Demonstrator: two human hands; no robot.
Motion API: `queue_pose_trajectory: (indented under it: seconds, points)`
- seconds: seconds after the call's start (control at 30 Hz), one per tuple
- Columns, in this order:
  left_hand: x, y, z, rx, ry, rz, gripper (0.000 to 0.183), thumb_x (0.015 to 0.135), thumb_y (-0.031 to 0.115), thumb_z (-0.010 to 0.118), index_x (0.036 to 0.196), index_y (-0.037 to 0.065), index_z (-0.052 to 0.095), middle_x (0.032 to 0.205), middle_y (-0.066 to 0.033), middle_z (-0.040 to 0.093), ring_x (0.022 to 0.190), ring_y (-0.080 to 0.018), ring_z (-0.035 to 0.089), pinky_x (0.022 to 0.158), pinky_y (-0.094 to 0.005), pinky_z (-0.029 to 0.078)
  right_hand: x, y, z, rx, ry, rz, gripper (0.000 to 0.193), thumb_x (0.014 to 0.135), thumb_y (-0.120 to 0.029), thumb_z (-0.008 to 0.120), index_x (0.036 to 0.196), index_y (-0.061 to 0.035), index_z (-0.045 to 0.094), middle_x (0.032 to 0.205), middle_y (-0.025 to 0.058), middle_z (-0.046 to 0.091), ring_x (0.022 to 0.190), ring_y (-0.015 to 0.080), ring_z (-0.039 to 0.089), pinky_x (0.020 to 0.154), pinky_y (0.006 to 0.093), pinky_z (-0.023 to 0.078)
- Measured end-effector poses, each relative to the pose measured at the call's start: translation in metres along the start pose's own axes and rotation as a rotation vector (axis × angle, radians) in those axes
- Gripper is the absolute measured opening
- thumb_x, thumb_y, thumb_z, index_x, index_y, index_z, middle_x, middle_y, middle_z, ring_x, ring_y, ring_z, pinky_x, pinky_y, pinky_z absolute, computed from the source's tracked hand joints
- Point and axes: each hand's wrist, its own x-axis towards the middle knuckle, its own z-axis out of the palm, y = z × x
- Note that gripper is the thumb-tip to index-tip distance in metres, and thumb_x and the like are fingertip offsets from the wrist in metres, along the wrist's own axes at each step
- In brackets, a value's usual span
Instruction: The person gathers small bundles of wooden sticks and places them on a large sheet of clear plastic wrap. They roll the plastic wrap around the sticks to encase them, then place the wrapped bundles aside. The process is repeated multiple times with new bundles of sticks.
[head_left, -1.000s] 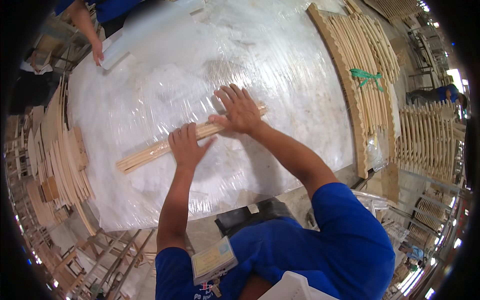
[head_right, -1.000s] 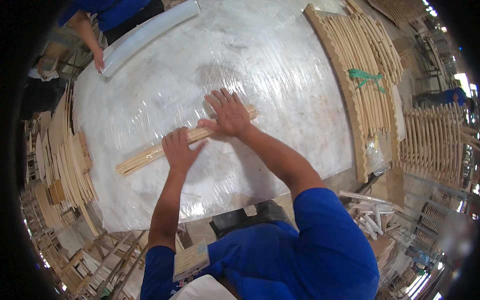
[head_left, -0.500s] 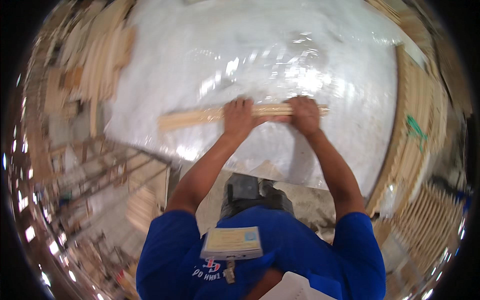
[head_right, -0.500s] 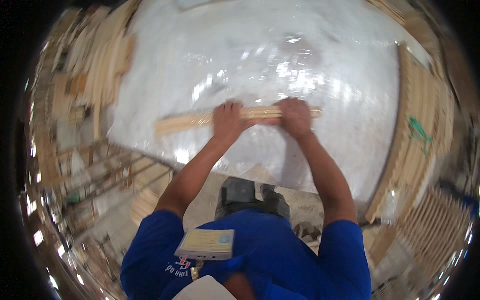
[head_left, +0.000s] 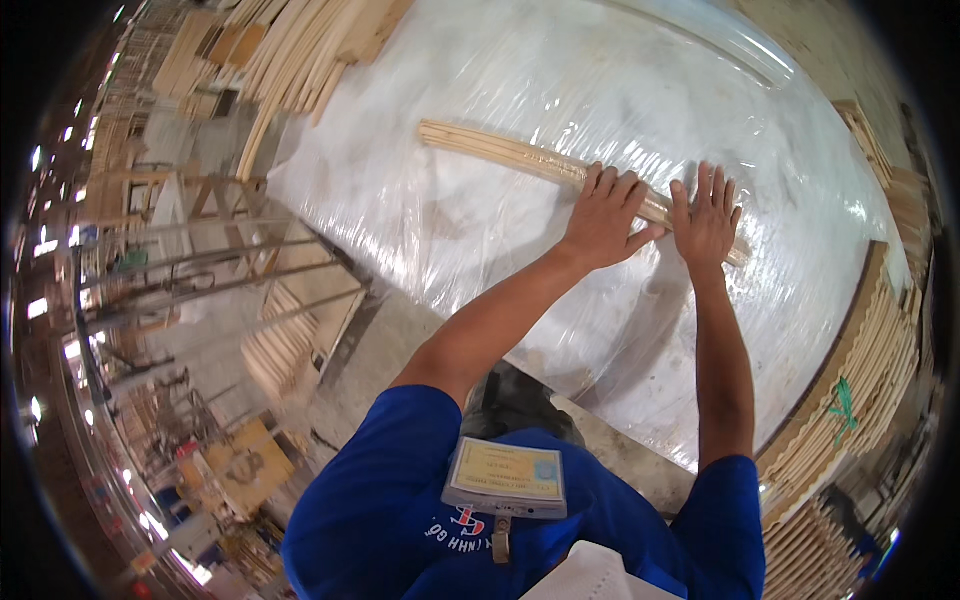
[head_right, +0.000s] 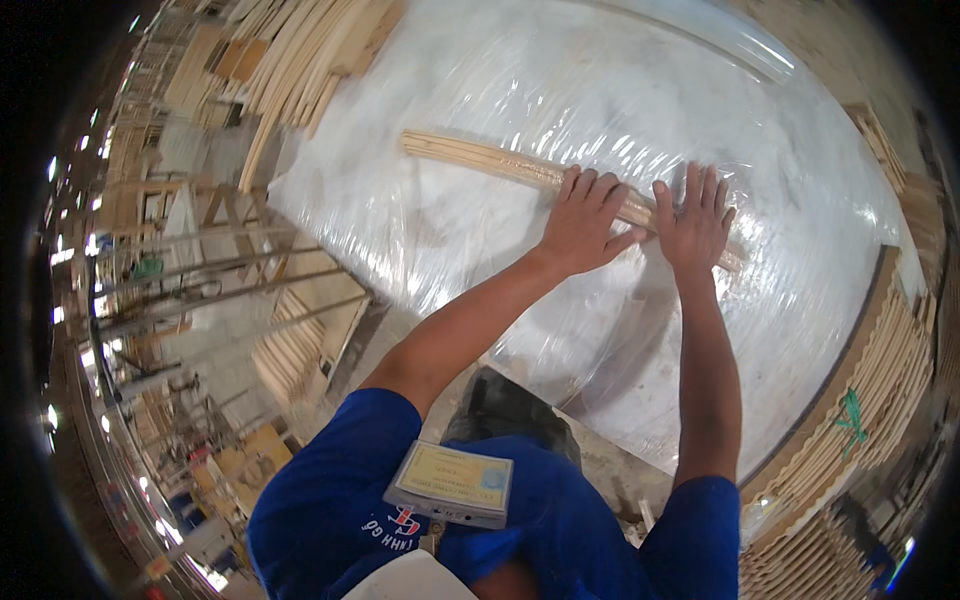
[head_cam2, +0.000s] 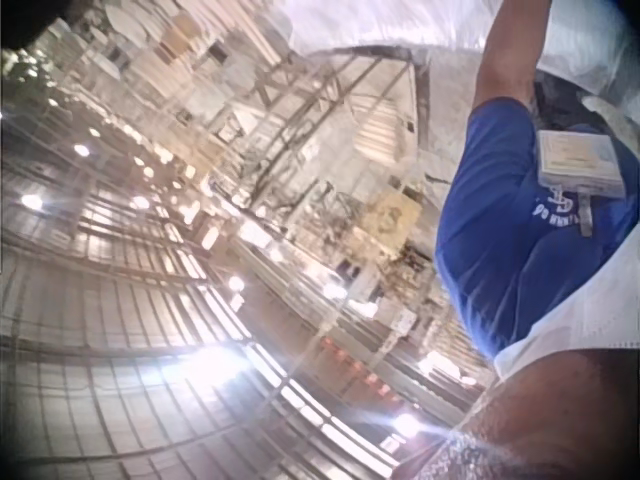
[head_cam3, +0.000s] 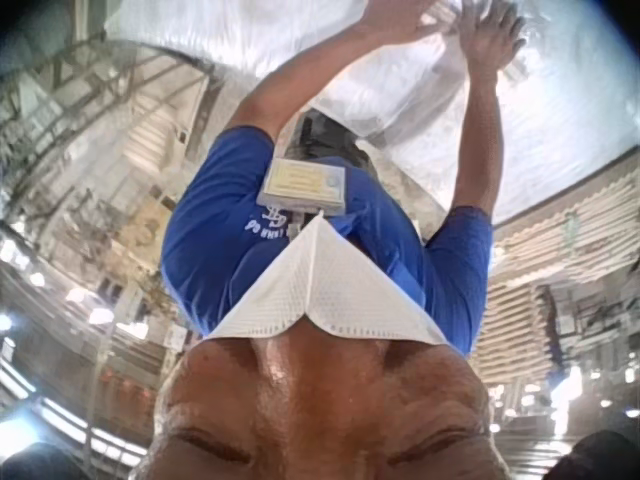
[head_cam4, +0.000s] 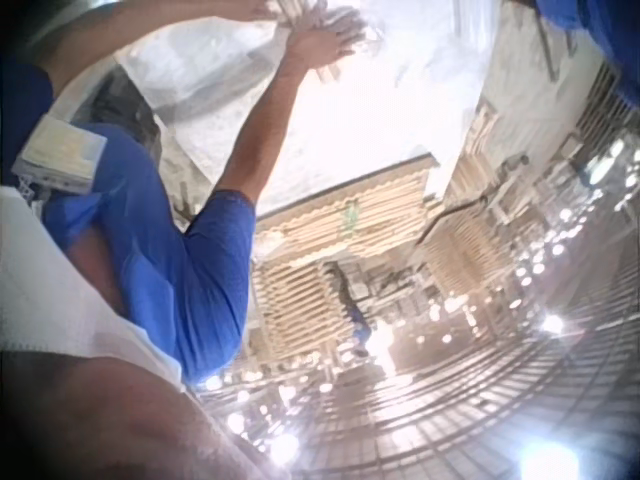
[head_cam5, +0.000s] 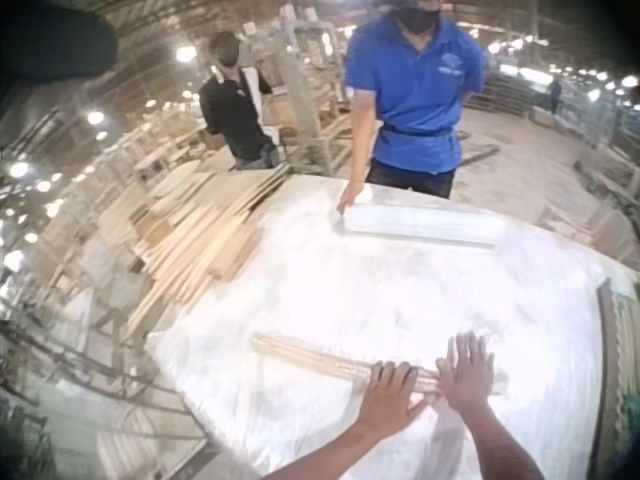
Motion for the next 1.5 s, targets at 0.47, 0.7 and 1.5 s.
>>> queue_pose_trajectory:
  seconds: [0.47, 0.7, 1.5]
  points:
    - [-0.018, -0.01, -0.006, 0.205, -0.118, -0.024, 0.059, 0.085, 0.06, 0.083, 0.103, 0.007, 0.068, 0.108, -0.014, 0.066, 0.11, -0.0305, 0.066, 0.094, -0.0483, 0.051, -0.086, -0.013, -0.031, 0.147, -0.076, -0.157, 0.083, 0.091, -0.072, 0.067, 0.138, -0.0036, 0.063, 0.139, 0.0179, 0.063, 0.136, 0.0375, 0.055, 0.116, 0.0533, 0.039]
    - [-0.005, -0.032, -0.007, -0.276, 0.112, -0.096, 0.045, 0.097, 0.04, 0.079, 0.124, 0.005, 0.07, 0.131, -0.0186, 0.066, 0.126, -0.0367, 0.062, 0.114, -0.0524, 0.044, -0.061, -0.012, -0.018, 0.289, -0.079, -0.066, 0.092, 0.098, -0.067, 0.063, 0.162, -0.0034, 0.044, 0.168, 0.0179, 0.045, 0.159, 0.0399, 0.036, 0.131, 0.0573, 0.023]
    - [0.01, -0.043, -0.018, 0.186, 0.193, 0.127, 0.069, 0.082, 0.058, 0.087, 0.125, 0.008, 0.066, 0.125, -0.0135, 0.059, 0.127, -0.038, 0.052, 0.114, -0.0604, 0.036, -0.075, -0.019, -0.015, 0.241, -0.013, -0.028, 0.094, 0.101, -0.067, 0.059, 0.167, -0.0038, 0.037, 0.174, 0.0217, 0.034, 0.163, 0.0447, 0.024, 0.131, 0.0629, 0.017]
